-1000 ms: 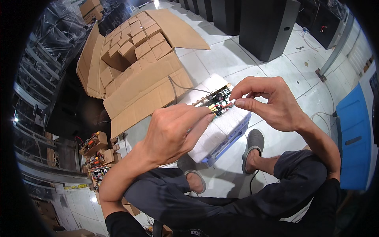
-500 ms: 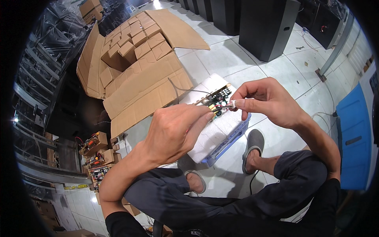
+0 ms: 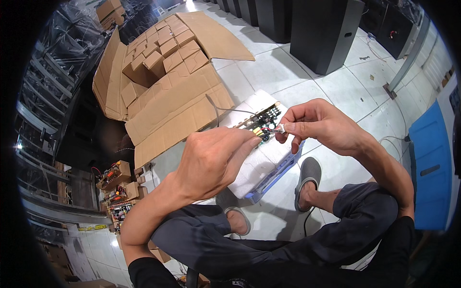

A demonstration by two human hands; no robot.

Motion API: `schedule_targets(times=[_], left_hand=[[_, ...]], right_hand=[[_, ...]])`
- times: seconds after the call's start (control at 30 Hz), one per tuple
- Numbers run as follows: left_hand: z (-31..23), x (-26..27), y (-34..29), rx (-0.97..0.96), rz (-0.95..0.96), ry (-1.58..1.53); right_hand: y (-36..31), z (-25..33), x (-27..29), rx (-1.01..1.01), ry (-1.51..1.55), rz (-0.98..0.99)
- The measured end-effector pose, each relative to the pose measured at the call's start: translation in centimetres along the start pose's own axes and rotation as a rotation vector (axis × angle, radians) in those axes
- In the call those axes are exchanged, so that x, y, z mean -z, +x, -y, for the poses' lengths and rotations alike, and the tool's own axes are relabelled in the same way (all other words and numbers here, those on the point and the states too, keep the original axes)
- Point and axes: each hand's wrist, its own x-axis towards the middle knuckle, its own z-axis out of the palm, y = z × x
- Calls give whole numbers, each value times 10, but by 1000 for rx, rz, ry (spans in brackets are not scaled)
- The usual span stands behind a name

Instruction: The person sits on the floor and uses a soldering iron to attach wires to a circuit board. They then place the board into a cardboard box.

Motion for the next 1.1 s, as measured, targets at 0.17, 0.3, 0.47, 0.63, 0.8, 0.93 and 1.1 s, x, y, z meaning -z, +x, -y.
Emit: schedule_targets(times=[0.17,0.3,0.47,0.63,0.8,0.93,1.1], left_hand=[[-1,1,0,2,4,2],[0,1,0,-1,-1,2],[-1,1,0,1,0,6],[0,0,0,0,-4,2],[3,-2,0,-31,-25,9],[3,-2,-1,-30,-5,43],[1,-2,1,-43,-3,38]], right_hand=[[0,0,0,0,16,4],[0,-2,1,-8,9,5],[-1,2,0,-5,-11,5],[-2,4,-3,20,-97,-22],[-4,6,-6,34,-159,-27],[-6,6,-10,42,-268,-76],[-7,9,-12,25,-412,-113]])
